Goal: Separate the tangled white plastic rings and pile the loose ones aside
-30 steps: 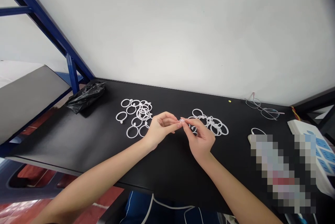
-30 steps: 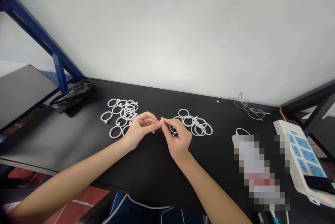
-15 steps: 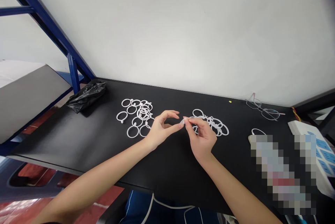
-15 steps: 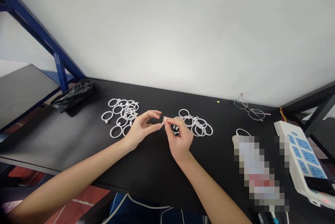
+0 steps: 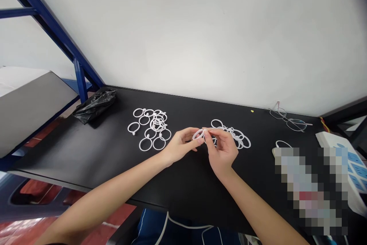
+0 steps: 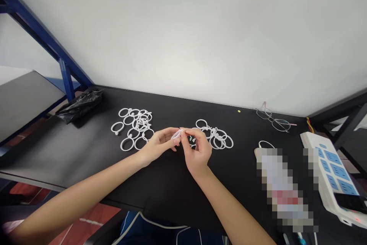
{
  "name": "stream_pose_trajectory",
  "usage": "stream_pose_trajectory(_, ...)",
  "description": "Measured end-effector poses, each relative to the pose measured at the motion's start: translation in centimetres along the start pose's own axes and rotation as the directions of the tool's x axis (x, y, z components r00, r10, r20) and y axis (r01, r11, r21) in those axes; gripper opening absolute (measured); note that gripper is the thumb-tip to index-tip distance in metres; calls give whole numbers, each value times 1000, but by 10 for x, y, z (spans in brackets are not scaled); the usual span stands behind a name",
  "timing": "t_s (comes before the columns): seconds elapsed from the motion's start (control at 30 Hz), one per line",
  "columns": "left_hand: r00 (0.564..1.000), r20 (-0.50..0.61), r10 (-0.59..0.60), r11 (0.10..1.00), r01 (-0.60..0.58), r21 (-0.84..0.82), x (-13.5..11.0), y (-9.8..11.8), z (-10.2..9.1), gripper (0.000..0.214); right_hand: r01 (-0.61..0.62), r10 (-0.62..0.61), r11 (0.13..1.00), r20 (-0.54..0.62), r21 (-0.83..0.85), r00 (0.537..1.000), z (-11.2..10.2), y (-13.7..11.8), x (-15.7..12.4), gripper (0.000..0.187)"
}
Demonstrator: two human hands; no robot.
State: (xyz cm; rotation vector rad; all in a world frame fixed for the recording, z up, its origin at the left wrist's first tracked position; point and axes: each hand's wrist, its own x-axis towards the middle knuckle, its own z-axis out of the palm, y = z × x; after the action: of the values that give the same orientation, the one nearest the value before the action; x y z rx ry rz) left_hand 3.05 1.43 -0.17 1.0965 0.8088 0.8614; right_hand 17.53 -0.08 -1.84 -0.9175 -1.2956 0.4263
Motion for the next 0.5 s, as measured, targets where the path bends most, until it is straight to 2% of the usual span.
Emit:
stream_pose_trajectory(0.13,996,-75,57,998,-60,-34,3,-1,-4,38,-17,22,998,86,-61,996,-2,2,1,24)
stream_pose_trajectory(0.27,991,-68,118,991,-122,-52,2,2,-3,38,-23,45,993,187,-118,981,-4,1,4,23)
stream_pose_trajectory(0.5,985,-92,148,985,-155,-69,-1,5,0,35,94,-64,985,198,-144,978,-5,-2,7,21)
